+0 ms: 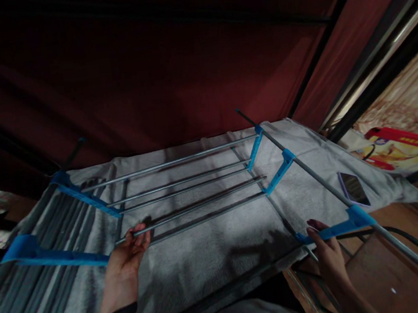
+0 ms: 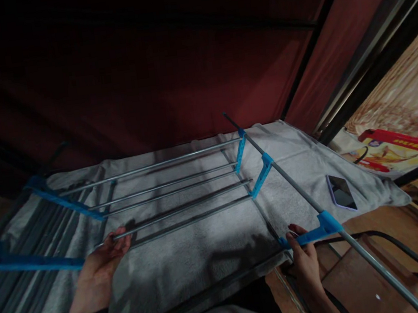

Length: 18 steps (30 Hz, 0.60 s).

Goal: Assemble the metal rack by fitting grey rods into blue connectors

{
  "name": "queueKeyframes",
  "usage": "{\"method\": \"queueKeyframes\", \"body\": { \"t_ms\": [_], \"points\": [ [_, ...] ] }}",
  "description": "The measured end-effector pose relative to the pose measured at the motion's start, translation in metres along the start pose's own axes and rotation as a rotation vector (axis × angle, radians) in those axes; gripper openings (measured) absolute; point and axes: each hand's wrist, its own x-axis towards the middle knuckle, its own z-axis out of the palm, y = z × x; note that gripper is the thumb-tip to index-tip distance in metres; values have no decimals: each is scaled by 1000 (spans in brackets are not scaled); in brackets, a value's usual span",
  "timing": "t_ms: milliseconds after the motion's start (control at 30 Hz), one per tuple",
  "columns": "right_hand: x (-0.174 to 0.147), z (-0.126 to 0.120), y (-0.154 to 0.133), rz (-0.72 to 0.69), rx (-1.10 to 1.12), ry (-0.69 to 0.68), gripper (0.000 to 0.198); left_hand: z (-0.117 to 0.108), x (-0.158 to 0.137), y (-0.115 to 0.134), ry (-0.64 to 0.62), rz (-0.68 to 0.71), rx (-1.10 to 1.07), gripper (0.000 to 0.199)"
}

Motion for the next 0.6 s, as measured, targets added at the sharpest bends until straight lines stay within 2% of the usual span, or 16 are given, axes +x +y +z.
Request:
{"method": "queueKeyframes", "body": {
  "t_ms": [167, 300, 467, 600],
  "points": [
    [19, 13, -4, -106, 111, 41, 32, -4, 5, -1, -35, -19, -41, 23],
    [26, 20, -5, -107, 246, 53, 29, -5, 7, 1, -34, -38, -56, 24],
    [18, 12, -4, -88, 171, 28, 27, -6, 4, 0, -13, -18, -79, 26],
    [17, 6, 3, 0, 81, 13, 34, -8, 1, 1, -20, -50, -95, 28]
  ]
}}
